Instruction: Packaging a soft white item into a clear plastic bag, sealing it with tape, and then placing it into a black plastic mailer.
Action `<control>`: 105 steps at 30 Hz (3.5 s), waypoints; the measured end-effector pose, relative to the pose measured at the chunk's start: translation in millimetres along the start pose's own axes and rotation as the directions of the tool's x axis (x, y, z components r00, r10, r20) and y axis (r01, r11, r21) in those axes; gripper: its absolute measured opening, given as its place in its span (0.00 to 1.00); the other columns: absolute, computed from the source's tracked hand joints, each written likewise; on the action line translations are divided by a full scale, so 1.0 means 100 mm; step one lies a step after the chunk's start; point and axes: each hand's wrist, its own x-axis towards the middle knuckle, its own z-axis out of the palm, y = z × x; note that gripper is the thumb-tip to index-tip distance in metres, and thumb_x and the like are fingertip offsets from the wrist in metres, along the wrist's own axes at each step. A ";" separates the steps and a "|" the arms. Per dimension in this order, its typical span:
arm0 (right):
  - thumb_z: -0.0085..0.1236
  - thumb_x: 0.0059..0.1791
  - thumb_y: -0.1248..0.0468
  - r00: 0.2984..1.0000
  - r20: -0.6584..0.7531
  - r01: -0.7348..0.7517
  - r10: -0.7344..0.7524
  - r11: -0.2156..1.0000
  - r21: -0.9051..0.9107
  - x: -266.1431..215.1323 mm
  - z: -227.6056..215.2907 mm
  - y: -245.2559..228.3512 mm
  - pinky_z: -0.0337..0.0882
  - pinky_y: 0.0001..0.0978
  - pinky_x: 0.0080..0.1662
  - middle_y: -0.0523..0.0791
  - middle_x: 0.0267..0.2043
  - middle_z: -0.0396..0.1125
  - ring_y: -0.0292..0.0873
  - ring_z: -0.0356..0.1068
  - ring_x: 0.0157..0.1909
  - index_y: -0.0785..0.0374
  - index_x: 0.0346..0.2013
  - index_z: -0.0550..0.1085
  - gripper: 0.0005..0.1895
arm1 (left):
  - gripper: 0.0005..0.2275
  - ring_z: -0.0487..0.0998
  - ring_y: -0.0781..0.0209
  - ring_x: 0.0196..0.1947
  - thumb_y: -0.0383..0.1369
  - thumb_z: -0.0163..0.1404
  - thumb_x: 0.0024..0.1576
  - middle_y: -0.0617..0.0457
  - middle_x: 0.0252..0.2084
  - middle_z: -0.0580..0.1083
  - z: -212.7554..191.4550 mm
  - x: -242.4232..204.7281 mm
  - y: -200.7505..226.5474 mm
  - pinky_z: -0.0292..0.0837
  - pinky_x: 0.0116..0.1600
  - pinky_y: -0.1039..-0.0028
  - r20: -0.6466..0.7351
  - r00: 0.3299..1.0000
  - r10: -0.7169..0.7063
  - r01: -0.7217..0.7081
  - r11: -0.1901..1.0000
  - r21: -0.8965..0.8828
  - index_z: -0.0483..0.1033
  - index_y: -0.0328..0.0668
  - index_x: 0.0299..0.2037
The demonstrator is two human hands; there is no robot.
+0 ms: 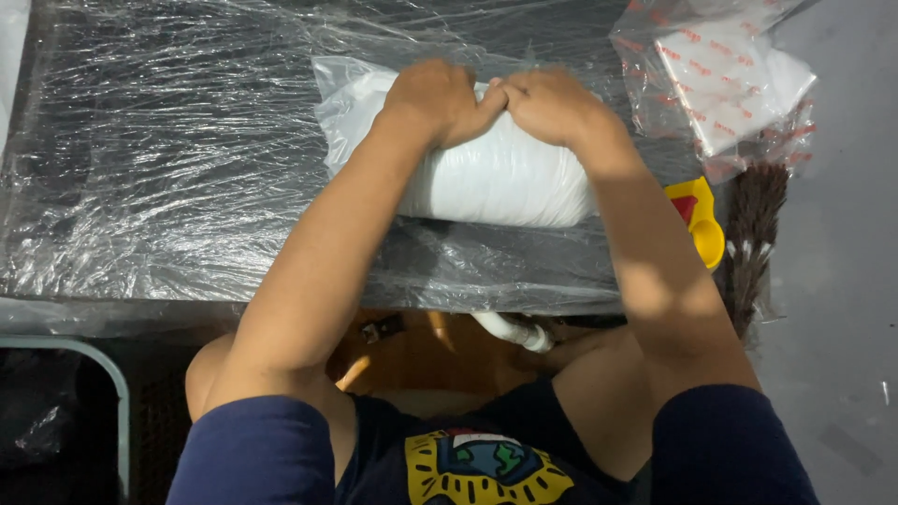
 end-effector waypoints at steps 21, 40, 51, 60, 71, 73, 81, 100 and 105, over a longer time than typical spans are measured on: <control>0.33 0.51 0.58 1.000 0.009 0.029 -0.029 1.000 0.006 -0.11 0.00 -0.07 0.63 0.49 0.59 0.45 0.64 0.69 0.61 0.65 0.60 0.58 0.48 0.80 0.25 | 0.34 0.78 0.30 0.34 0.57 0.29 0.62 0.33 0.33 0.79 -0.01 -0.13 0.00 0.73 0.43 0.51 -0.002 0.998 0.056 -0.056 0.998 0.036 0.82 0.32 0.33; 0.36 0.51 0.56 0.995 -0.043 -0.083 0.085 0.996 0.039 -0.21 -0.07 -0.21 0.65 0.53 0.56 0.49 0.60 0.71 0.62 0.68 0.57 0.59 0.51 0.79 0.25 | 0.37 0.78 0.40 0.51 0.60 0.31 0.59 0.36 0.46 0.79 0.07 -0.11 0.03 0.68 0.58 0.57 -0.074 0.997 -0.005 0.004 1.000 -0.015 0.77 0.31 0.55; 0.32 0.49 0.60 1.000 0.007 -0.014 0.013 0.998 0.068 -0.23 -0.02 -0.20 0.61 0.49 0.63 0.41 0.67 0.66 0.56 0.63 0.66 0.57 0.44 0.81 0.25 | 0.35 0.79 0.35 0.34 0.60 0.32 0.59 0.37 0.34 0.80 0.06 -0.23 -0.01 0.73 0.44 0.54 -0.070 0.997 0.040 -0.043 0.998 -0.045 0.81 0.31 0.36; 0.35 0.51 0.57 0.998 -0.070 0.003 0.000 0.999 0.043 -0.29 0.02 -0.18 0.65 0.48 0.56 0.44 0.61 0.71 0.61 0.68 0.57 0.57 0.44 0.81 0.24 | 0.32 0.78 0.39 0.41 0.57 0.36 0.61 0.36 0.37 0.80 0.14 -0.29 0.01 0.72 0.49 0.57 -0.304 0.946 0.114 -0.120 0.993 -0.001 0.82 0.29 0.36; 0.38 0.55 0.52 0.988 -0.154 -0.004 0.005 1.000 0.005 -0.35 0.02 -0.25 0.67 0.54 0.48 0.51 0.46 0.75 0.62 0.71 0.44 0.60 0.38 0.81 0.23 | 0.32 0.79 0.38 0.34 0.58 0.36 0.60 0.38 0.37 0.79 0.09 -0.37 0.07 0.73 0.44 0.56 -0.229 0.974 0.005 -0.006 1.000 -0.007 0.83 0.33 0.36; 0.38 0.56 0.51 0.986 -0.167 -0.001 0.000 1.000 -0.007 -0.38 0.06 -0.23 0.68 0.53 0.49 0.50 0.48 0.74 0.61 0.70 0.47 0.58 0.38 0.81 0.23 | 0.32 0.79 0.38 0.34 0.58 0.37 0.59 0.37 0.37 0.79 0.14 -0.39 0.06 0.74 0.43 0.57 -0.277 0.961 0.026 -0.023 1.000 0.017 0.83 0.32 0.37; 0.39 0.59 0.49 0.974 -0.223 0.021 -0.030 0.999 -0.045 -0.54 0.20 -0.19 0.68 0.49 0.51 0.52 0.48 0.69 0.57 0.69 0.49 0.64 0.42 0.82 0.26 | 0.31 0.79 0.35 0.34 0.55 0.40 0.60 0.34 0.42 0.79 0.24 -0.59 0.11 0.74 0.46 0.58 -0.420 0.903 0.095 -0.077 0.995 0.059 0.82 0.28 0.39; 0.51 0.56 0.52 0.940 -0.241 0.223 -0.241 0.970 -0.099 -0.53 0.01 -0.08 0.66 0.56 0.56 0.60 0.49 0.69 0.64 0.67 0.55 0.69 0.54 0.75 0.23 | 0.29 0.77 0.47 0.37 0.57 0.32 0.56 0.44 0.32 0.76 0.29 -1.02 0.13 0.70 0.44 0.61 -0.339 0.893 0.295 -0.246 0.952 0.180 0.77 0.39 0.36; 0.48 0.53 0.46 0.997 0.025 0.076 -0.075 0.996 -0.049 -0.02 0.01 -0.04 0.39 0.64 0.72 0.66 0.76 0.47 0.67 0.37 0.78 0.67 0.76 0.53 0.43 | 0.30 0.77 0.47 0.37 0.58 0.33 0.56 0.43 0.32 0.76 0.30 -1.08 0.13 0.69 0.45 0.61 -0.337 0.895 0.290 -0.240 0.953 0.183 0.78 0.38 0.37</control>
